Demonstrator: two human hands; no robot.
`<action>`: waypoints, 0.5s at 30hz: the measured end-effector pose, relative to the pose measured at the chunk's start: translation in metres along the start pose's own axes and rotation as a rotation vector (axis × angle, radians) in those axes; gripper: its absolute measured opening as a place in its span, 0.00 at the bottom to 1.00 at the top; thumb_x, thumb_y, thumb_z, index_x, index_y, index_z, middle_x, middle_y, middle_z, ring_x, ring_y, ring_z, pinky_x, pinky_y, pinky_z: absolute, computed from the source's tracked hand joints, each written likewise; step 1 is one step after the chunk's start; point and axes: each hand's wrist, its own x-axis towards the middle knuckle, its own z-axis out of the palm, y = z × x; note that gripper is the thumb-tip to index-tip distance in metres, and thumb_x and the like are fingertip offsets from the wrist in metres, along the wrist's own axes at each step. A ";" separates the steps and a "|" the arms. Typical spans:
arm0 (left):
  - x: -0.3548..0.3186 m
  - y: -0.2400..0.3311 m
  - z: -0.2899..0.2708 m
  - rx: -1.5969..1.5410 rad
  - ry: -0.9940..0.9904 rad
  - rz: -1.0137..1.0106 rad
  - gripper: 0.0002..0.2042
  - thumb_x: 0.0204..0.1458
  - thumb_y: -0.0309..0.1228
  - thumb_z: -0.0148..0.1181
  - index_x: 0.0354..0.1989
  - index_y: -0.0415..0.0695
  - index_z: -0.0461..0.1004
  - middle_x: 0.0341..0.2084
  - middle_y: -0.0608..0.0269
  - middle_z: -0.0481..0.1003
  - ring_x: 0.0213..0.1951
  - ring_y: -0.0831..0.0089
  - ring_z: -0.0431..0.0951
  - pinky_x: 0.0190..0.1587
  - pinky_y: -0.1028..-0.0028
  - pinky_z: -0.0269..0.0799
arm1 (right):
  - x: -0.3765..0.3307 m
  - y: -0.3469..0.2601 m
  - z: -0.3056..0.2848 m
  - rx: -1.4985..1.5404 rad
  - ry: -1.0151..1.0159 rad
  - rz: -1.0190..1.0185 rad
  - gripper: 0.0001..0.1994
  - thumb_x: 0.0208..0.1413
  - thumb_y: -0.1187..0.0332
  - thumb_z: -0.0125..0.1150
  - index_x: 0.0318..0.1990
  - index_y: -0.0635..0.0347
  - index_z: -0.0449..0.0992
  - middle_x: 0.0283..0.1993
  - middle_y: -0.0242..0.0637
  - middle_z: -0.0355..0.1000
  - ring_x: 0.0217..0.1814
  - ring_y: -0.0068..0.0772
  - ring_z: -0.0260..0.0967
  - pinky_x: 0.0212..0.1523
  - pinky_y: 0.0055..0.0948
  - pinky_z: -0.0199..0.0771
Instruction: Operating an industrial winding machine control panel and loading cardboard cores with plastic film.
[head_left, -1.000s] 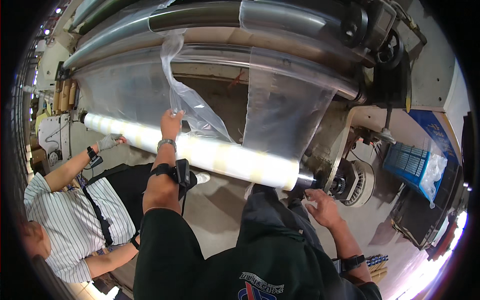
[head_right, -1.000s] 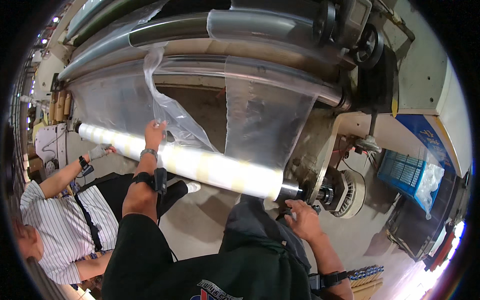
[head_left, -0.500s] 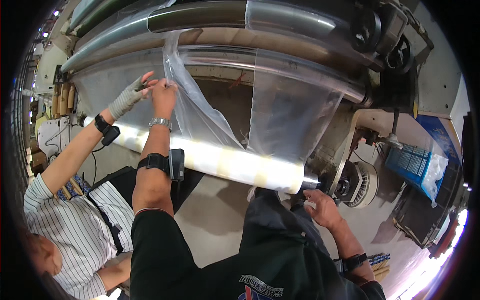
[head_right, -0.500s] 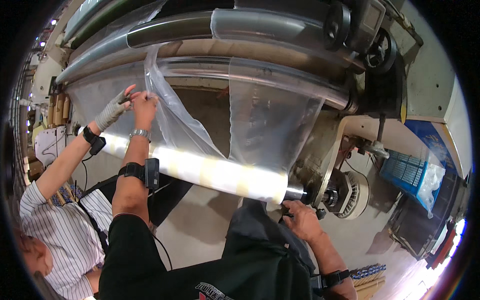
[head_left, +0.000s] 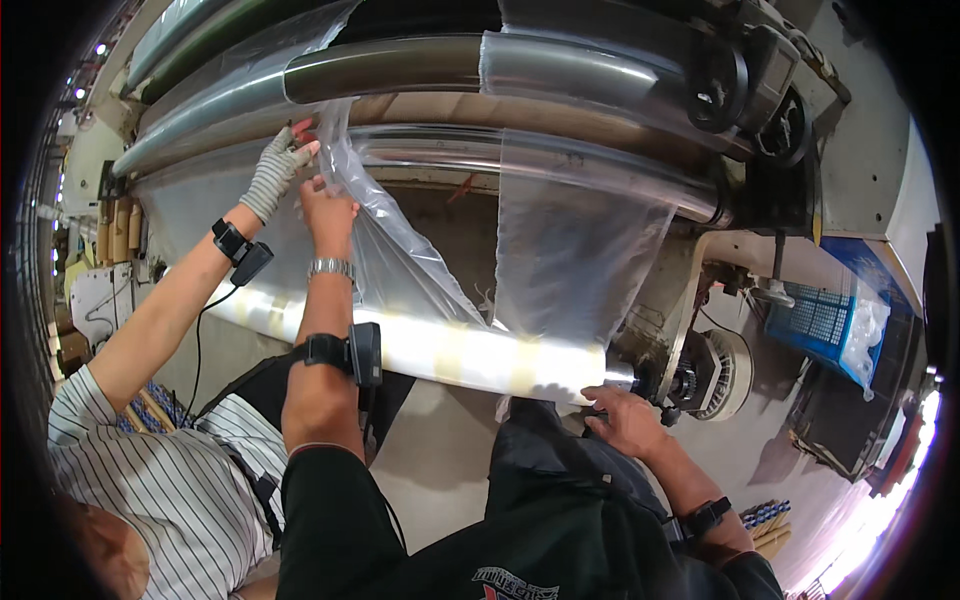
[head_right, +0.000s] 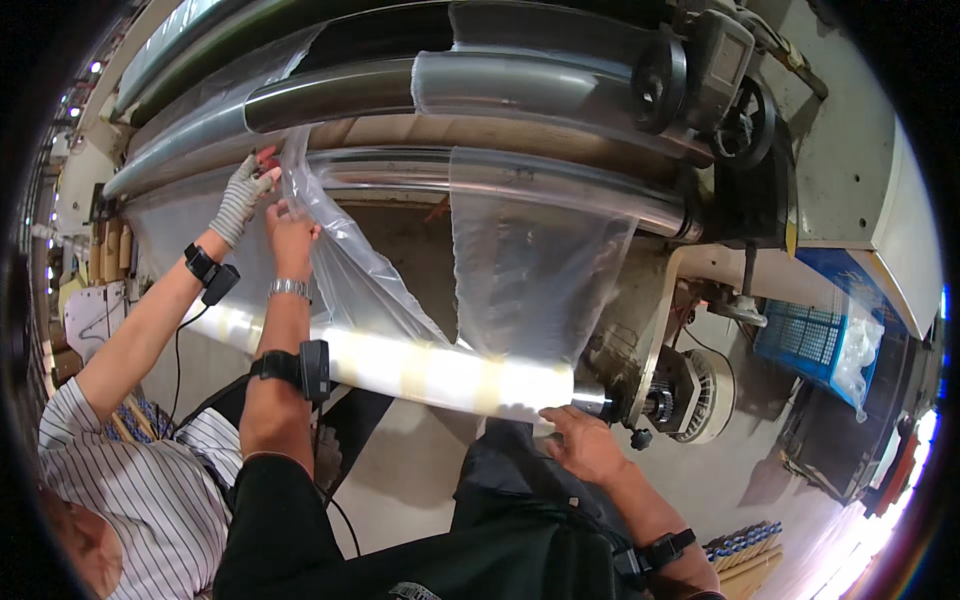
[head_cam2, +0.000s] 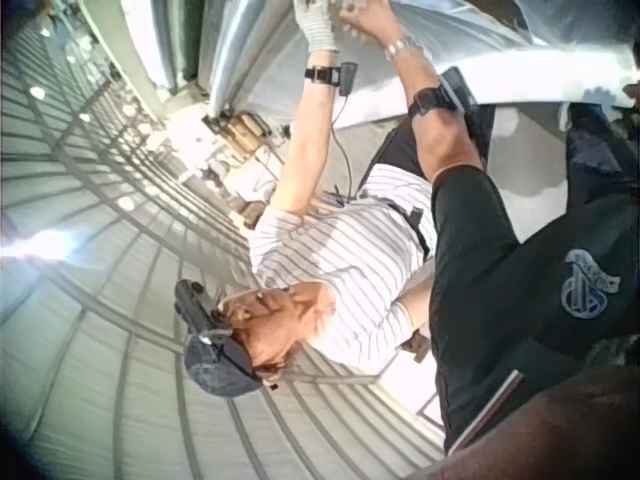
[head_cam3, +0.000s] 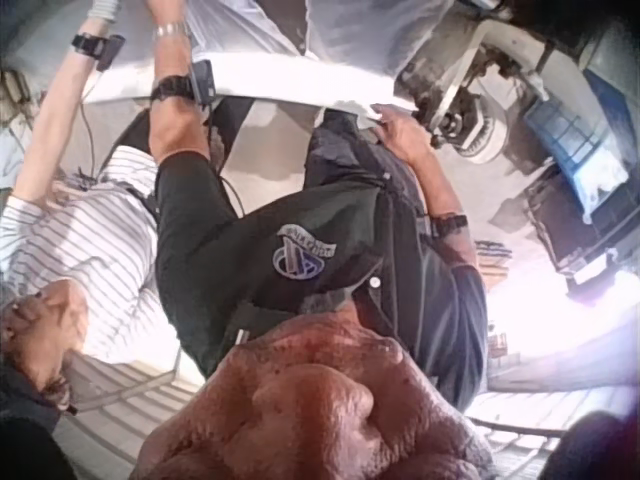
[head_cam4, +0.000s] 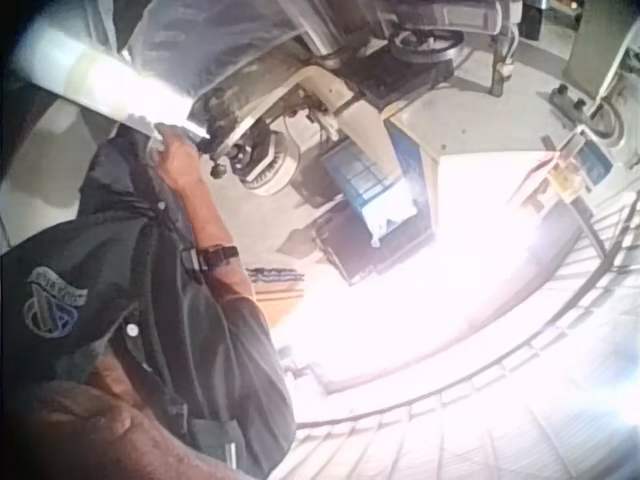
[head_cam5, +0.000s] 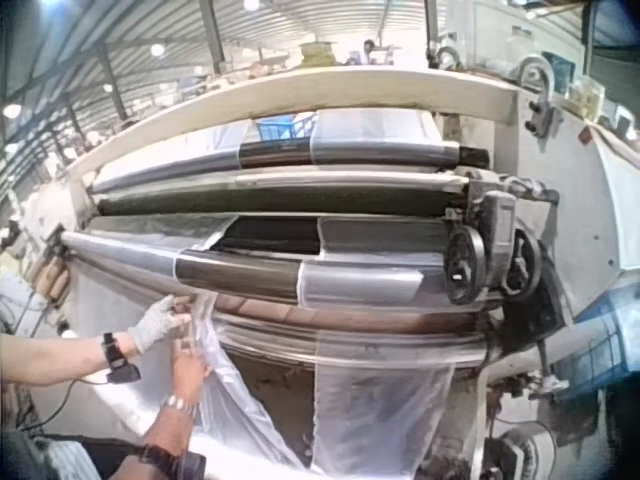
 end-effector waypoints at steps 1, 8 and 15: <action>-0.008 0.004 0.005 -0.007 -0.015 -0.004 0.17 0.44 0.18 0.58 0.45 0.39 0.67 0.33 0.58 0.75 0.27 0.71 0.78 0.26 0.75 0.73 | 0.001 0.002 -0.001 -0.001 0.009 0.014 0.23 0.48 0.69 0.63 0.53 0.59 0.70 0.48 0.43 0.71 0.45 0.43 0.74 0.48 0.39 0.73; -0.015 0.054 0.013 1.033 -0.071 0.805 0.25 0.42 0.21 0.63 0.52 0.40 0.64 0.51 0.49 0.68 0.54 0.50 0.68 0.54 0.59 0.66 | 0.004 0.008 -0.001 -0.008 -0.020 0.068 0.22 0.48 0.69 0.63 0.53 0.59 0.70 0.47 0.44 0.72 0.46 0.42 0.74 0.49 0.39 0.72; -0.031 0.105 -0.016 1.259 -0.203 0.485 0.22 0.41 0.28 0.66 0.47 0.40 0.69 0.42 0.46 0.73 0.43 0.50 0.76 0.45 0.60 0.72 | 0.005 0.007 0.003 -0.001 -0.046 0.119 0.23 0.48 0.68 0.63 0.53 0.59 0.70 0.46 0.43 0.72 0.46 0.41 0.73 0.50 0.38 0.72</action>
